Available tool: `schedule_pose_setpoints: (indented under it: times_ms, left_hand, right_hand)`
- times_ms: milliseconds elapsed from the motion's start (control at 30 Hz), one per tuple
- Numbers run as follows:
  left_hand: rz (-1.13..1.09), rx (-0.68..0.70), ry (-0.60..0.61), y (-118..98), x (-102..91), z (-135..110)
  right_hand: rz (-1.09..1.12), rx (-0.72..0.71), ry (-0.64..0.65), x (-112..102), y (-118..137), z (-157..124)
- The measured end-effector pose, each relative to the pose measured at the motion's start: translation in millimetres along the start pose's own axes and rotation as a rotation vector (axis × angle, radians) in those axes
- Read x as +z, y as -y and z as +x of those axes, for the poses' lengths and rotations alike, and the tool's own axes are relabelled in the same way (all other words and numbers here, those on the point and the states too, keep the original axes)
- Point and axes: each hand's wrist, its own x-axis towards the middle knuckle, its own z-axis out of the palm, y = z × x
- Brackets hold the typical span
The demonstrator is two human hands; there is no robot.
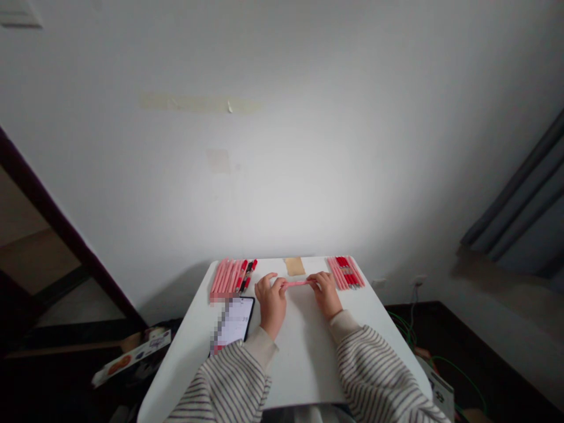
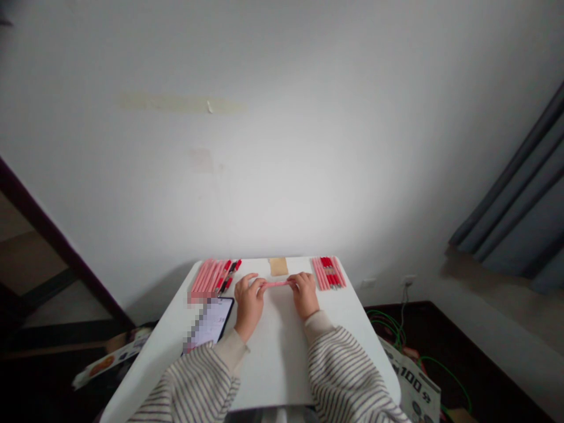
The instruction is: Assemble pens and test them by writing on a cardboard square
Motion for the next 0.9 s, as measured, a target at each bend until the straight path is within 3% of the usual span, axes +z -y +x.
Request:
schedule_pose_setpoints:
  times_ms: [400, 900]
  left_hand:
    - [0.022, -0.006, 0.004, -0.5, -0.7, -0.3]
    - [0.023, -0.008, -0.008, -0.2, -0.5, 0.1]
  right_hand:
    - [0.032, 0.093, 0.030, 1.4, 0.9, -2.2]
    - [-0.074, 0.017, 0.064, 3.3, -1.1, -1.9]
